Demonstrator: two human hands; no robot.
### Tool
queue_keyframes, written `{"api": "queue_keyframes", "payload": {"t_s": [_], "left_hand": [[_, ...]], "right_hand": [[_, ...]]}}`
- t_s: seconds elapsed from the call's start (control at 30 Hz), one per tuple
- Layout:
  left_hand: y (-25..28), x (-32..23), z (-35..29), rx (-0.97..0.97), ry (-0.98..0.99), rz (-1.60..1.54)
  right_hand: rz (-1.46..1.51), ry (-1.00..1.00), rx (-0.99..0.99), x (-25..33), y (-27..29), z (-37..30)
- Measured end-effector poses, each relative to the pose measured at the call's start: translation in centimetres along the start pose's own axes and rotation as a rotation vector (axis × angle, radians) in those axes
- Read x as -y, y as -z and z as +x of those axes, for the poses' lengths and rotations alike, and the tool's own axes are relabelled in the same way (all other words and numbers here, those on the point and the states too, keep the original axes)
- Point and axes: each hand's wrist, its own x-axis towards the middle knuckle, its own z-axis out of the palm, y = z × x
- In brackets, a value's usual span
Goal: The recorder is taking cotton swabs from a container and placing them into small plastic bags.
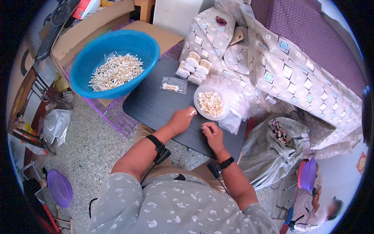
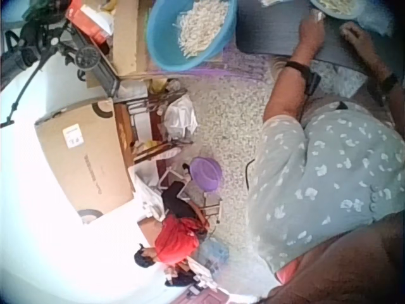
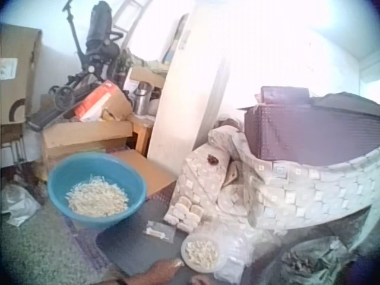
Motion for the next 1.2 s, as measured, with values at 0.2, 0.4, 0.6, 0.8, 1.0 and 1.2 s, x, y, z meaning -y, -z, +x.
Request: {"api": "queue_keyframes", "payload": {"t_s": [0.2, 0.4, 0.6, 0.8, 1.0, 1.2], "left_hand": [[-0.5, 0.6, -0.1, 0.0, 0.005, 0.032], [-0.1, 0.2, -0.1, 0.004, -0.053, 0.067], [0.1, -0.7, 0.0, -0.017, -0.049, 0.055], [0.3, -0.3, 0.0, 0.039, -0.024, 0.091], [0.0, -0.1, -0.1, 0.029, -0.013, 0.063], [-0.3, -0.1, -0.1, -0.012, -0.003, 0.049]], "right_hand": [[-0.023, -0.052, -0.063, 2.5, 2.9, 2.5], [-0.489, 0.27, -0.065, 5.2, 5.2, 7.7], [-0.694, 0.319, 0.007, 4.0, 5.0, 10.3], [-0.789, 0.231, 0.049, 4.3, 4.0, 11.1], [-0.77, 0.22, 0.018, 5.1, 4.8, 10.5], [-0.729, 0.268, -0.097, 6.1, 6.4, 9.5]]}}
